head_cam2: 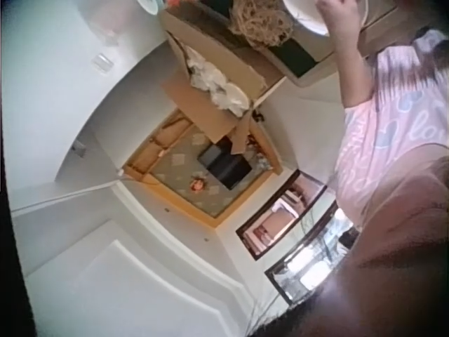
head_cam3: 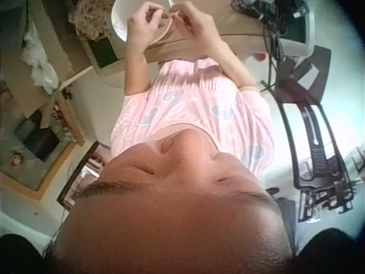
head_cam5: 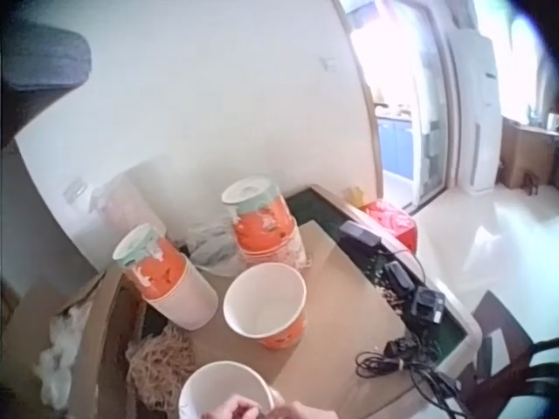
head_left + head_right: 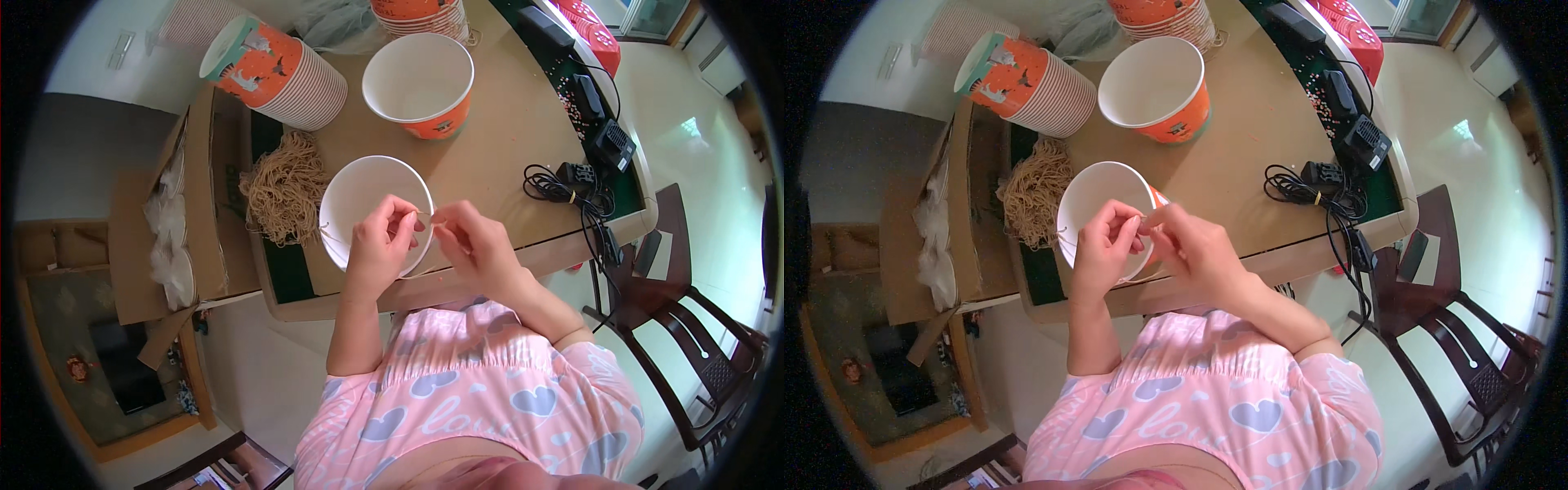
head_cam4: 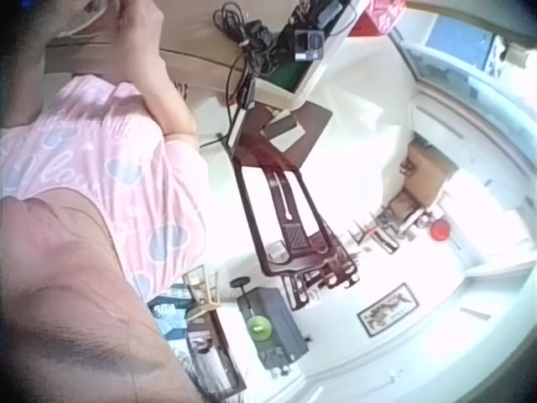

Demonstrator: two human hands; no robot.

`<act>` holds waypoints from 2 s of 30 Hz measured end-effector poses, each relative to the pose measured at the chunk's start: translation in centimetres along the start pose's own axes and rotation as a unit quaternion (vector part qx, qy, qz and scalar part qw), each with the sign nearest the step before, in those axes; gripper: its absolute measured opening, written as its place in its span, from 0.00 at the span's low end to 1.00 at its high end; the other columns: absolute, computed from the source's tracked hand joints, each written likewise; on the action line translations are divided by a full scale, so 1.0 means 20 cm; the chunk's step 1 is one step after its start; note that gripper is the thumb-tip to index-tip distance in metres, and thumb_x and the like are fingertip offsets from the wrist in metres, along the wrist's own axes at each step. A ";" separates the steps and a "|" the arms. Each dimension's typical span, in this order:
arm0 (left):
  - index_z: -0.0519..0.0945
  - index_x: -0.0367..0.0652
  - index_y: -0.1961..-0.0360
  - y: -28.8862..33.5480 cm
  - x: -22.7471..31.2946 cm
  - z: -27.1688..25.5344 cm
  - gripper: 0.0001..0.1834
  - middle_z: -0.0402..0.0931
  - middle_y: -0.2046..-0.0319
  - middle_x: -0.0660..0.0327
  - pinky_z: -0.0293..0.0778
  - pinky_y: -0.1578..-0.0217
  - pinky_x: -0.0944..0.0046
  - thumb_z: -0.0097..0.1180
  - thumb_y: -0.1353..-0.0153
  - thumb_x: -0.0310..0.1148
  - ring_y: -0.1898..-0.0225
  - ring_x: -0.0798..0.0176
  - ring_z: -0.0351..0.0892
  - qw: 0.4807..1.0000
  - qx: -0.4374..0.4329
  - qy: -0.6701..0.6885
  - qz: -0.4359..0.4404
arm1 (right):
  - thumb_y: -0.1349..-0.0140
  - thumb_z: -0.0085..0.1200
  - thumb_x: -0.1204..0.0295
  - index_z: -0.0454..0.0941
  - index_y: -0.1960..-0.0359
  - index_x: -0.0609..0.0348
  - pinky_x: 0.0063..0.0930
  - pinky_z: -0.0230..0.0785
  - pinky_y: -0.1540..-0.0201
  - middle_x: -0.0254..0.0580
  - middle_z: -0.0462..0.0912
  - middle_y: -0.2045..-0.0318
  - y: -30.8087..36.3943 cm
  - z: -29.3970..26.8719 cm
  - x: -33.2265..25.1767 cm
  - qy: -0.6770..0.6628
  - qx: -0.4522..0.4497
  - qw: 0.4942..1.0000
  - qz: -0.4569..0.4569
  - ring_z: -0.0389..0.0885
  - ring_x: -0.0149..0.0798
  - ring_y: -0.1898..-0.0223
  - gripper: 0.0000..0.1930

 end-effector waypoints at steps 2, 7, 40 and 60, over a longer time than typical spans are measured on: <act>0.73 0.36 0.65 -0.01 -0.05 -0.01 0.04 0.78 0.75 0.61 0.72 0.72 0.68 0.49 0.36 0.26 0.74 0.71 0.77 0.999 -0.013 0.043 0.028 | 0.40 0.51 0.82 0.72 0.60 0.62 0.20 0.62 0.76 0.36 0.72 0.79 -0.02 0.06 -0.10 0.023 -0.036 0.997 -0.062 0.67 0.27 0.81 0.08; 0.70 0.37 0.62 0.03 -0.05 0.01 0.06 0.75 0.74 0.63 0.70 0.75 0.71 0.44 0.32 0.29 0.76 0.74 0.72 0.978 -0.060 0.199 0.028 | 0.45 0.54 0.82 0.74 0.59 0.59 0.28 0.69 0.71 0.43 0.75 0.72 -0.06 0.16 -0.22 0.082 -0.134 0.983 -0.100 0.75 0.41 0.74 0.11; 0.76 0.39 0.65 0.13 0.07 -0.17 0.06 0.73 0.72 0.65 0.67 0.78 0.73 0.57 0.44 0.21 0.80 0.75 0.68 0.980 0.137 -0.025 0.143 | 0.47 0.61 0.73 0.77 0.68 0.57 0.30 0.70 0.71 0.40 0.74 0.70 -0.12 0.14 -0.04 0.229 -0.073 0.970 -0.038 0.75 0.41 0.75 0.06; 0.80 0.38 0.67 0.14 0.08 -0.03 0.06 0.73 0.79 0.64 0.67 0.75 0.71 0.62 0.45 0.27 0.78 0.75 0.70 0.988 0.019 0.040 0.149 | 0.43 0.58 0.84 0.75 0.71 0.66 0.14 0.63 0.68 0.31 0.75 0.72 -0.24 0.07 -0.09 -0.154 -0.002 0.987 0.041 0.72 0.20 0.70 0.04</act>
Point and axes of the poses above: each hand's wrist, its own y-axis away from the middle knuckle, its own z-axis out of the palm, x = y × z, the point moved 8 cm from there along -y, towards the middle knuckle
